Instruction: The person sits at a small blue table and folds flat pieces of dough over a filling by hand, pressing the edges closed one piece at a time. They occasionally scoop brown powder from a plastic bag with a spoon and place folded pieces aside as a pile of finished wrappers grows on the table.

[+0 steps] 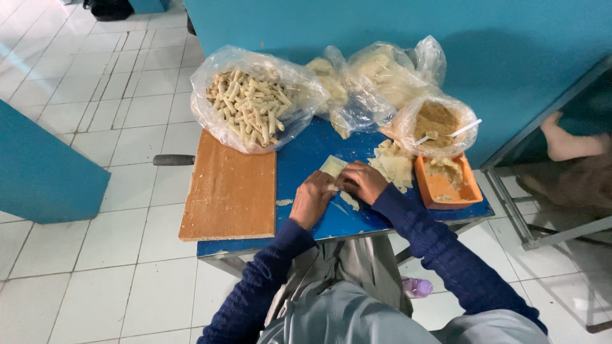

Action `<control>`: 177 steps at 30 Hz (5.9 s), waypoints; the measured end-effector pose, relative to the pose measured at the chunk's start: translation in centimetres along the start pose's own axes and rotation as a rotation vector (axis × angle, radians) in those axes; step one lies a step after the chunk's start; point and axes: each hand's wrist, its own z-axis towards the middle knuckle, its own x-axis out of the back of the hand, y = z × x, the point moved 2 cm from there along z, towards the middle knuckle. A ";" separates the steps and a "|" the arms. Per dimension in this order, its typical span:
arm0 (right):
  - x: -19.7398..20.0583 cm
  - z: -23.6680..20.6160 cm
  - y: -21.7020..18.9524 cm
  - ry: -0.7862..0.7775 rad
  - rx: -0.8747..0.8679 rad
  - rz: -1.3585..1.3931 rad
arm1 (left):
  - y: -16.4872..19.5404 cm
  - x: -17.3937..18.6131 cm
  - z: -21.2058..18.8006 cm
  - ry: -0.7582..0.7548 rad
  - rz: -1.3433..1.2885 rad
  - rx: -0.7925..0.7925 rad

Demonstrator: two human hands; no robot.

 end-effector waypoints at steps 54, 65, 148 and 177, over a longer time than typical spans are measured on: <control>-1.1 -0.6 -0.1 0.119 0.026 -0.146 | -1.6 -0.9 0.8 0.009 0.093 -0.004; -1.7 -0.3 0.3 0.144 0.017 -0.191 | 0.5 0.3 0.6 0.010 0.102 -0.041; 3.0 2.1 5.3 -0.097 -0.565 0.674 | 2.6 -0.3 -2.7 -0.037 0.472 -0.143; 12.4 -4.4 9.7 0.173 -0.452 -0.293 | 2.0 -0.2 -2.7 -0.048 0.420 -0.125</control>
